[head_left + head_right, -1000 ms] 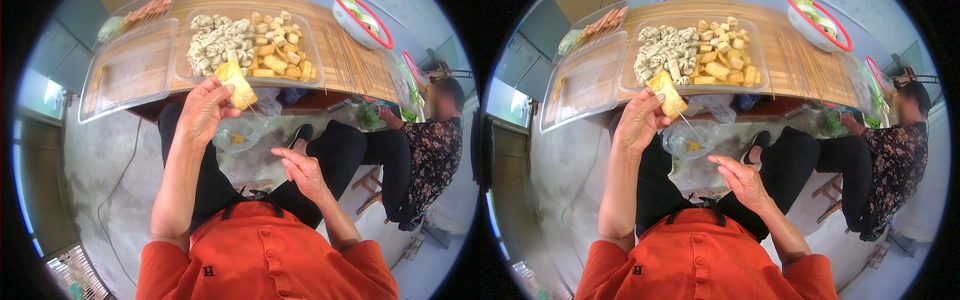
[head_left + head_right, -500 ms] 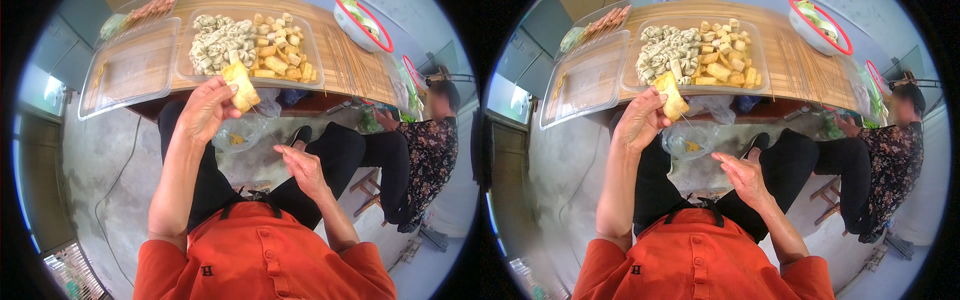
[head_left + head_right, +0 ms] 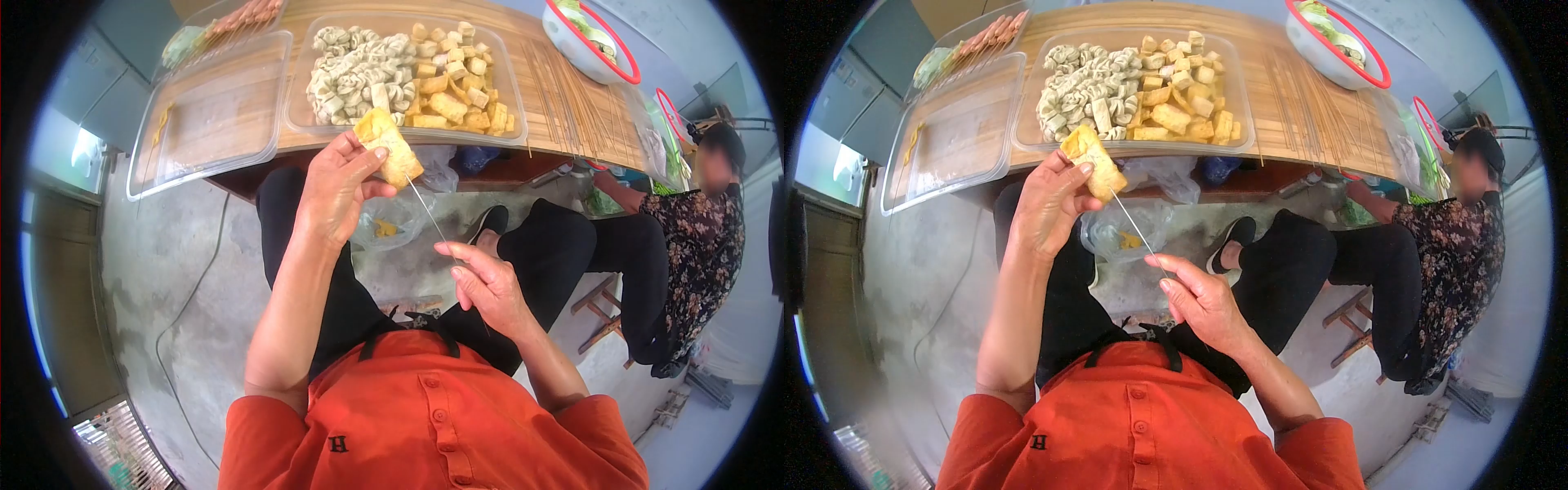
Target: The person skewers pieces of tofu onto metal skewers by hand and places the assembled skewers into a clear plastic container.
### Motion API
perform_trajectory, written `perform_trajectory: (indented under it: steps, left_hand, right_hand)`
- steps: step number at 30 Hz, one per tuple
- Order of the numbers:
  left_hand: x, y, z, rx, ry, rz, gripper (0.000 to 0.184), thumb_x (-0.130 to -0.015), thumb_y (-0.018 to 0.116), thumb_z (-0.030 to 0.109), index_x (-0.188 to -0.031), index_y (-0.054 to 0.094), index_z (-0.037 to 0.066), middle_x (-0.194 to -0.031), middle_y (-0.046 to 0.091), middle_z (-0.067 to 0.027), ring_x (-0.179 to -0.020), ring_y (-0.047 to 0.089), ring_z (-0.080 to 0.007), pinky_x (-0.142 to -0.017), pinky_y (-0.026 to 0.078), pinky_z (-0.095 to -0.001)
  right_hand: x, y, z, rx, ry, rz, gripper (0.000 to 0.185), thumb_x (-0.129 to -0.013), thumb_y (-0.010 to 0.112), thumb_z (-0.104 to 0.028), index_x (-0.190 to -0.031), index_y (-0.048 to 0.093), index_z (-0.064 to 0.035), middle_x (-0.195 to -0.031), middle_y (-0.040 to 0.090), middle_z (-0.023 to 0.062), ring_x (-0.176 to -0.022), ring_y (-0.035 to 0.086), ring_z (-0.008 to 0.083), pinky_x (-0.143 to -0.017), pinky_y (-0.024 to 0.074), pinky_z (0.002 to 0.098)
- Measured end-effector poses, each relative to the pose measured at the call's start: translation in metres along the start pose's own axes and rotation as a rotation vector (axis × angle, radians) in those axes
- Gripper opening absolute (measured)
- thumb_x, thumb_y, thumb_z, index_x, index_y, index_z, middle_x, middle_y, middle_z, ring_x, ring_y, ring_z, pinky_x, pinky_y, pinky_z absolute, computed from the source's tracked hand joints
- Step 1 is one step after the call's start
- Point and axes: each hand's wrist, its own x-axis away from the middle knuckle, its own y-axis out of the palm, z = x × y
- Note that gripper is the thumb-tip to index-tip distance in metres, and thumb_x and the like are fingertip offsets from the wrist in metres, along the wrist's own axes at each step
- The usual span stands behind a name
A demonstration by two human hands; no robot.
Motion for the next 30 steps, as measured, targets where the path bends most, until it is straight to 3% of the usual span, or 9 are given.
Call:
perform_trajectory:
  steps: [10,13,22,30]
  left_hand:
    - [0.005,0.008,0.001,-0.157,0.090,0.107,0.020,-0.088,0.064,0.005,-0.106,0.060,-0.002,-0.093,0.067,-0.0081,-0.078,0.065,-0.0142,-0.062,0.053,-0.0250]
    - [0.006,0.012,0.000,-0.174,0.141,0.106,0.021,-0.087,0.066,0.007,-0.105,0.058,0.000,-0.090,0.065,-0.0065,-0.067,0.064,-0.0125,-0.057,0.052,-0.0224]
    - [0.004,0.009,-0.009,-0.111,0.118,0.066,0.017,-0.087,0.066,0.004,-0.102,0.061,0.000,-0.091,0.067,-0.0079,-0.075,0.065,-0.0135,-0.061,0.053,-0.0245]
    - [0.003,0.002,0.006,0.062,0.047,0.115,0.022,-0.095,0.058,0.021,-0.101,0.061,0.000,-0.087,0.064,-0.0066,-0.072,0.061,-0.0125,-0.051,0.052,-0.0258]
  right_hand:
    - [0.008,-0.005,-0.035,-0.104,0.109,-0.068,0.032,-0.097,0.046,-0.008,-0.127,0.057,-0.0045,-0.054,0.047,-0.0029,-0.046,0.044,0.0030,-0.047,0.0377,0.0209]
    - [0.009,-0.006,-0.039,-0.283,0.234,-0.067,0.032,-0.097,0.046,-0.008,-0.127,0.057,-0.0040,-0.053,0.047,-0.0034,-0.045,0.043,0.0027,-0.047,0.0371,0.0200]
    - [0.002,-0.003,-0.036,-0.330,0.213,-0.041,0.032,-0.098,0.044,-0.009,-0.127,0.057,-0.0034,-0.053,0.047,-0.0036,-0.045,0.042,0.0025,-0.046,0.0361,0.0196]
    - [-0.001,0.006,-0.014,-0.160,0.062,0.005,0.031,-0.098,0.045,-0.008,-0.125,0.058,-0.0020,-0.055,0.047,-0.0035,-0.046,0.044,0.0030,-0.047,0.0371,0.0194]
